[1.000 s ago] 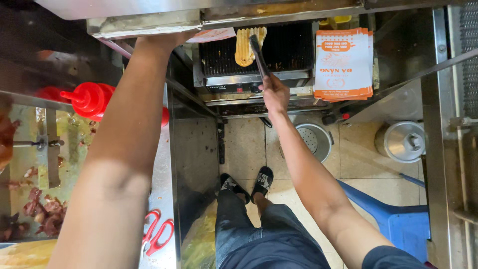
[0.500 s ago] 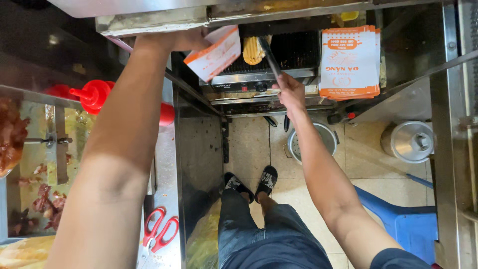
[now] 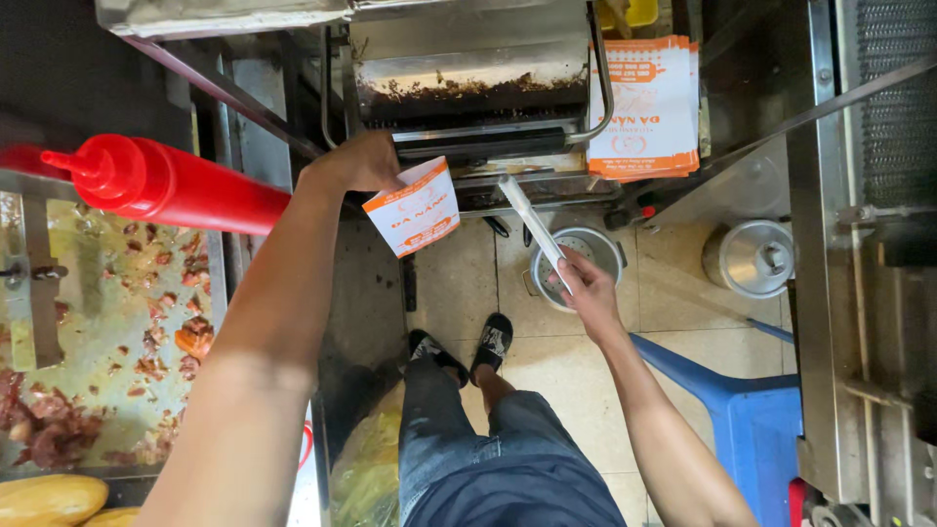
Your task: The person assembles a sandwich by filling a sliced baguette with pâté, cucumber, meat, and pickled vegetables, then wraps it in paper and hands it to a customer. They then slice a block of Vietnamese pork sausage on a cutting board.
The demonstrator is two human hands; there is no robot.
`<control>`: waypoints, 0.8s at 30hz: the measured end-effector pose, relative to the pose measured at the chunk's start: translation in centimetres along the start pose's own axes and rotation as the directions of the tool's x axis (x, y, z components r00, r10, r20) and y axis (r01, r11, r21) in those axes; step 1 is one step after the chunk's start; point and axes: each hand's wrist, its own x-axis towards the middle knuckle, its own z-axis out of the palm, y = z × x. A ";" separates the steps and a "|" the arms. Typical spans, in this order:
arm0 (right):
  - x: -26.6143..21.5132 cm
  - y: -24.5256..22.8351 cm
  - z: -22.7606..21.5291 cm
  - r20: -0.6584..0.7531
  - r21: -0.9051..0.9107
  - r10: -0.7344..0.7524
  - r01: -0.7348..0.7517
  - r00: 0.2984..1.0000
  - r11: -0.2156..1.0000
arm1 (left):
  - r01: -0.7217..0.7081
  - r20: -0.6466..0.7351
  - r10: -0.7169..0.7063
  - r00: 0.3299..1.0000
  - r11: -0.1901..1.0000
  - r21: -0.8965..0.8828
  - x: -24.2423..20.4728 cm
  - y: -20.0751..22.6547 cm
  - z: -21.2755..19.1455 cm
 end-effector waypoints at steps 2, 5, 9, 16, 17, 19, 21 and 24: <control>0.6 0.3 0.8 0.039 0.047 -0.034 0.032 0.999 0.998 | -0.020 -0.107 0.026 0.994 0.998 0.053 -0.4 0.1 1.0; 1.4 0.0 2.5 0.129 0.138 -0.127 0.109 0.983 0.984 | -0.027 -0.287 0.071 0.955 0.988 0.155 -2.0 0.9 2.0; 1.4 -0.3 4.5 0.186 0.134 -0.193 0.169 0.963 0.976 | 0.131 -0.274 -0.082 0.958 0.978 0.164 -3.0 3.4 2.3; 0.4 -0.6 5.9 0.152 0.107 -0.133 0.117 0.980 0.987 | 0.125 -0.296 -0.048 0.954 0.961 0.246 -4.5 4.8 1.8; 0.3 -0.5 5.9 0.141 0.112 -0.109 0.093 0.984 0.989 | 0.112 -0.291 -0.030 0.956 0.957 0.269 -4.6 4.8 1.8; 0.2 -0.4 5.8 0.121 0.123 -0.062 0.047 0.991 0.991 | 0.086 -0.281 0.006 0.960 0.945 0.315 -4.6 4.8 1.6; 0.1 -0.2 5.9 0.114 0.149 -0.010 -0.007 0.993 0.989 | 0.143 -0.238 -0.064 0.969 0.932 0.332 -4.5 5.0 1.6; -0.1 -0.1 6.3 0.114 0.177 0.032 -0.052 0.993 0.983 | 0.177 -0.207 -0.113 0.972 0.929 0.324 -4.8 5.4 1.4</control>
